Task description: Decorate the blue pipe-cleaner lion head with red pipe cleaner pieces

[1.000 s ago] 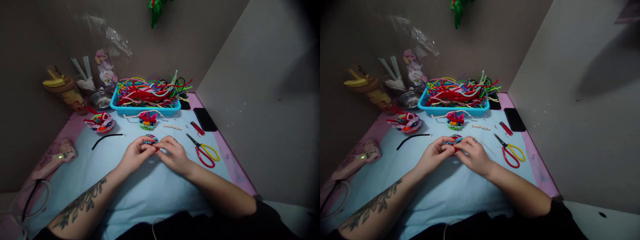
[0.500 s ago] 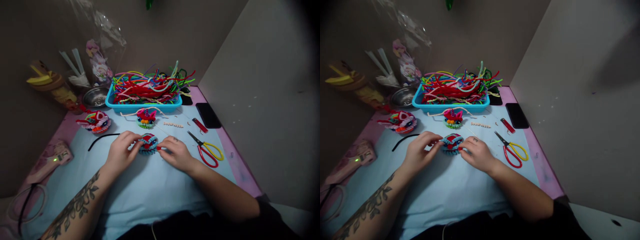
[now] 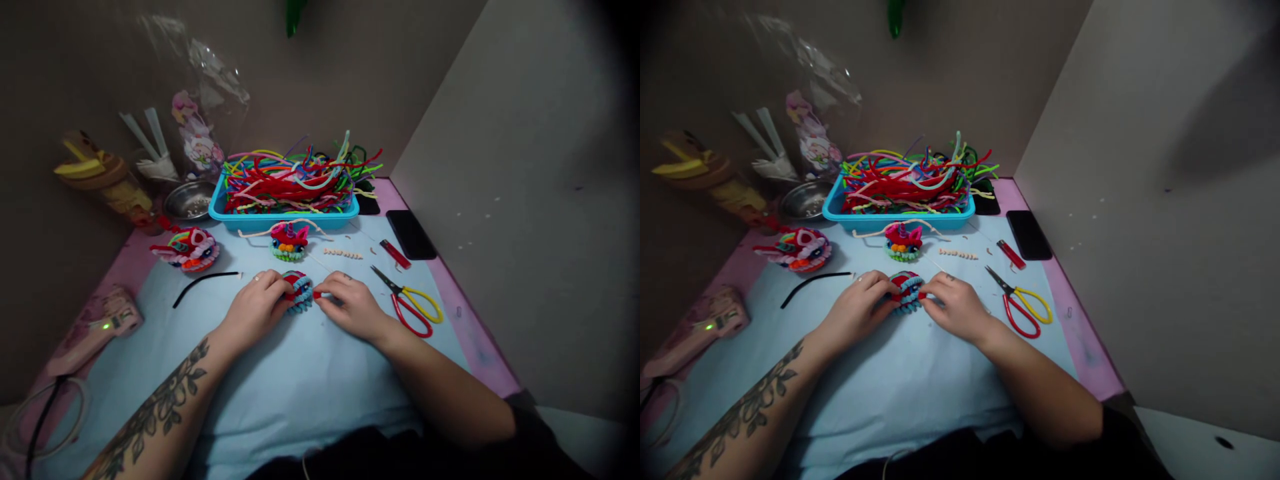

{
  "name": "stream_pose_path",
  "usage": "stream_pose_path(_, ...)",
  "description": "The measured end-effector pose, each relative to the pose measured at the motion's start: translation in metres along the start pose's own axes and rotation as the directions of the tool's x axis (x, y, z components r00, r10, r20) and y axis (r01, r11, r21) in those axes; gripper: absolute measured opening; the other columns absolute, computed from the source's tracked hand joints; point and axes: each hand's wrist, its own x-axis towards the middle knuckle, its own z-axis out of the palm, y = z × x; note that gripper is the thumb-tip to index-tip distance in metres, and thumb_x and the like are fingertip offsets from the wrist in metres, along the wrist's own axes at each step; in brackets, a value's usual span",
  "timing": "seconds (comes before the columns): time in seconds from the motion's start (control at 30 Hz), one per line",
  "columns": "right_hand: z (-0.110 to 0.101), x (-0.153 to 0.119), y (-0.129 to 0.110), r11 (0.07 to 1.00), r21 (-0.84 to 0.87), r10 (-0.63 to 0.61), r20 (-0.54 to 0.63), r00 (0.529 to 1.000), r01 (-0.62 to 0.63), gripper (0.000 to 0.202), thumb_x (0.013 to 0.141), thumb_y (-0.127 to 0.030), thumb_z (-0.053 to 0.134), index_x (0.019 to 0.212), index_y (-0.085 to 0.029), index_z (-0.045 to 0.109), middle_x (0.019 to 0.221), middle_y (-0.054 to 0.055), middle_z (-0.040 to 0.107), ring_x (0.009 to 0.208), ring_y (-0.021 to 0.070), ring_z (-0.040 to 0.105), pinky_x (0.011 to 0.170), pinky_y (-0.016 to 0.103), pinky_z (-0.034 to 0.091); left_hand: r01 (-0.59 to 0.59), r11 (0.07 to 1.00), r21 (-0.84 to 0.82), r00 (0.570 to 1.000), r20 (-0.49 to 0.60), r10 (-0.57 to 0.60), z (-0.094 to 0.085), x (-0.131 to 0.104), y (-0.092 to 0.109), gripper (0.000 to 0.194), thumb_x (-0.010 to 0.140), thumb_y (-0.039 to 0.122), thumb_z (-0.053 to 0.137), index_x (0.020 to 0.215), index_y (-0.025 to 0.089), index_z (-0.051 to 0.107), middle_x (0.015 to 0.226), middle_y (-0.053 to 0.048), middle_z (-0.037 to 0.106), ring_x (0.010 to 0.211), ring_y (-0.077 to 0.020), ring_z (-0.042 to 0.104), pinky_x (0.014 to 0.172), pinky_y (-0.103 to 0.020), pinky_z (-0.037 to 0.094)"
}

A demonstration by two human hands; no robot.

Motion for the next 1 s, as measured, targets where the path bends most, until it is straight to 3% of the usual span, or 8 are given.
stream_pose_path(0.23,-0.004,0.0,0.005,0.949,-0.314,0.102,0.285,0.953,-0.008,0.017,0.084,-0.018,0.053,0.093,-0.022,0.067,0.088,0.004,0.064,0.081,0.0164,0.06,0.072,0.027,0.046,0.04,0.981,-0.192,0.998,-0.034,-0.048,-0.004,0.001,0.002,0.009,0.082,0.022,0.055,0.089,0.019,0.06,0.088,-0.006,0.059,0.083,-0.0191,0.054,0.075,-0.031,0.042)
stream_pose_path(0.33,-0.006,0.0,0.006,0.918,-0.397,0.135,0.335,0.933,0.01,0.019,0.084,-0.019,0.053,0.096,-0.023,0.068,0.088,0.004,0.065,0.08,0.0166,0.06,0.069,0.027,0.045,0.137,0.923,-0.359,0.982,-0.074,-0.175,-0.005,0.0,0.007,0.01,0.081,0.025,0.057,0.086,0.019,0.061,0.082,-0.004,0.061,0.075,-0.0169,0.055,0.069,-0.028,0.043)
stream_pose_path(0.4,-0.008,0.0,0.006,0.918,-0.397,0.125,0.337,0.933,0.021,0.02,0.084,-0.02,0.054,0.097,-0.024,0.068,0.088,0.004,0.065,0.079,0.0164,0.06,0.069,0.027,0.046,0.213,0.808,-0.549,0.943,-0.102,-0.318,-0.004,0.001,0.01,0.011,0.078,0.027,0.062,0.085,0.018,0.062,0.077,-0.003,0.062,0.069,-0.015,0.055,0.064,-0.025,0.044)
stream_pose_path(0.5,-0.011,0.0,0.0,0.955,-0.297,0.063,0.247,0.967,0.013,0.02,0.084,-0.022,0.056,0.1,-0.025,0.068,0.086,0.004,0.066,0.079,0.0164,0.061,0.071,0.028,0.047,0.247,0.5,-0.83,0.875,-0.031,-0.483,-0.002,0.001,0.015,0.022,0.069,0.027,0.072,0.088,0.017,0.065,0.076,-0.003,0.065,0.068,-0.0146,0.058,0.064,-0.023,0.046)
stream_pose_path(0.57,-0.012,0.0,-0.008,0.988,-0.154,-0.003,0.075,0.997,0.014,0.02,0.084,-0.022,0.056,0.101,-0.024,0.067,0.083,0.004,0.066,0.077,0.0161,0.061,0.071,0.029,0.049,0.26,0.313,-0.913,0.856,0.068,-0.513,0.0,0.001,0.018,0.028,0.064,0.026,0.077,0.089,0.016,0.067,0.076,-0.004,0.067,0.068,-0.015,0.06,0.065,-0.023,0.047)
stream_pose_path(0.63,-0.01,0.001,-0.019,0.998,-0.032,-0.058,-0.115,0.992,0.055,0.02,0.084,-0.021,0.058,0.101,-0.025,0.065,0.081,0.004,0.065,0.075,0.0159,0.061,0.069,0.029,0.051,0.287,0.218,-0.933,0.859,0.15,-0.489,0.001,0.001,0.02,0.027,0.064,0.026,0.077,0.087,0.016,0.069,0.074,-0.005,0.067,0.064,-0.0145,0.06,0.063,-0.024,0.048)
stream_pose_path(0.73,-0.004,0.002,-0.032,0.993,0.021,-0.109,-0.227,0.968,0.117,0.02,0.082,-0.018,0.06,0.1,-0.025,0.064,0.083,0.004,0.063,0.077,0.0163,0.06,0.069,0.03,0.053,0.321,0.186,-0.929,0.878,0.219,-0.425,0.004,0.0,0.023,0.021,0.067,0.027,0.075,0.084,0.016,0.071,0.07,-0.004,0.066,0.061,-0.0134,0.059,0.061,-0.023,0.048)
stream_pose_path(1.0,0.004,-0.001,-0.033,0.993,0.053,-0.091,-0.205,0.974,0.104,0.017,0.082,-0.014,0.058,0.094,-0.024,0.064,0.084,0.004,0.061,0.079,0.0158,0.06,0.073,0.03,0.053,0.362,0.227,-0.904,0.867,0.237,-0.438,0.003,0.001,0.033,0.016,0.06,0.021,0.078,0.075,0.017,0.071,0.063,-0.003,0.065,0.056,-0.0138,0.058,0.055,-0.023,0.046)
